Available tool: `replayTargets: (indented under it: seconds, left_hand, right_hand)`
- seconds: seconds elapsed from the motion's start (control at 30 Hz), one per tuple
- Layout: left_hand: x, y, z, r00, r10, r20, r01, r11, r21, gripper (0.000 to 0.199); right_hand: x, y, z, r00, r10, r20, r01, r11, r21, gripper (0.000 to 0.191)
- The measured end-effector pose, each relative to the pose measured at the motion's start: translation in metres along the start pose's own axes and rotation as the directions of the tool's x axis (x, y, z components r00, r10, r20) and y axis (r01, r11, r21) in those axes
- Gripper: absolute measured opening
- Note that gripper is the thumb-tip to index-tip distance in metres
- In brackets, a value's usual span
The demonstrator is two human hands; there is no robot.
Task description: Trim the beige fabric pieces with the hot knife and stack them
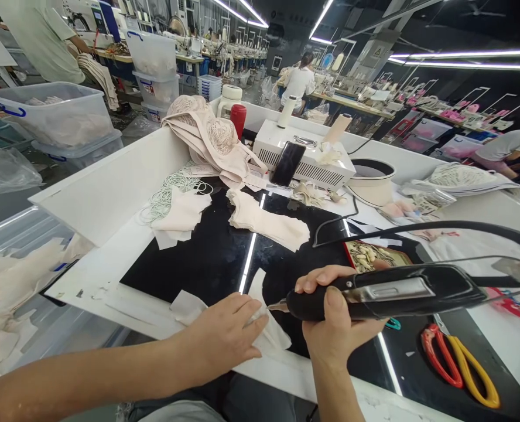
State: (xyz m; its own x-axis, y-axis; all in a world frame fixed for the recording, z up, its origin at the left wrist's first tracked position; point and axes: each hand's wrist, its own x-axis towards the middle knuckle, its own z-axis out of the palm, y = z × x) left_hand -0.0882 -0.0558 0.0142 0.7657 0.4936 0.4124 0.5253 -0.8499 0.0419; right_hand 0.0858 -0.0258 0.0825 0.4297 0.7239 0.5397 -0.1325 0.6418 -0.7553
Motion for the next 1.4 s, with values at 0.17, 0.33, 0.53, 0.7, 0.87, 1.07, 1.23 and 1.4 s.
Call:
replayTargets:
  seconds: [0.17, 0.33, 0.53, 0.7, 0.87, 1.07, 1.23, 1.4]
  left_hand:
    - [0.020, -0.028, -0.009, 0.988, 0.156, 0.004, -0.156, 0.988, -0.014, 0.016]
    - [0.036, -0.068, -0.002, 0.952, 0.300, 0.059, -0.286, 0.942, -0.175, 0.035]
    - [0.031, -0.085, -0.001, 0.949, 0.280, 0.143, -0.225, 0.923, -0.313, 0.038]
    - [0.027, -0.088, -0.011, 0.947, 0.270, 0.174, -0.200, 0.920, -0.337, 0.038]
    - [0.023, -0.087, -0.014, 0.951, 0.252, 0.180, -0.186, 0.929, -0.319, 0.053]
    - [0.018, -0.086, -0.006, 0.952, 0.263, 0.154, -0.210, 0.932, -0.296, 0.047]
    - [0.016, -0.085, -0.002, 0.959, 0.255, 0.120, -0.215, 0.938, -0.273, 0.040]
    - [0.015, -0.084, 0.000, 0.967, 0.233, 0.100, -0.198, 0.940, -0.279, 0.039]
  right_hand:
    - [-0.003, 0.001, -0.001, 1.000, 0.014, 0.000, -0.014, 1.000, 0.022, 0.053]
    - [-0.005, 0.000, 0.000, 1.000, 0.020, -0.006, -0.020, 1.000, 0.007, 0.054]
    - [-0.005, -0.001, 0.001, 0.999, 0.032, -0.013, -0.032, 0.999, -0.005, 0.049]
    - [-0.004, -0.003, 0.000, 1.000, 0.025, -0.001, -0.025, 0.999, -0.027, 0.050]
    - [-0.004, -0.003, 0.001, 1.000, 0.009, -0.009, -0.010, 0.999, -0.041, 0.054]
    - [-0.003, -0.004, 0.003, 1.000, 0.008, -0.029, -0.008, 1.000, -0.018, 0.057]
    - [0.001, -0.001, 0.008, 0.999, 0.009, -0.047, -0.011, 0.999, -0.034, 0.048]
    - [0.002, 0.004, 0.012, 0.998, 0.039, -0.051, -0.042, 0.998, -0.050, 0.036]
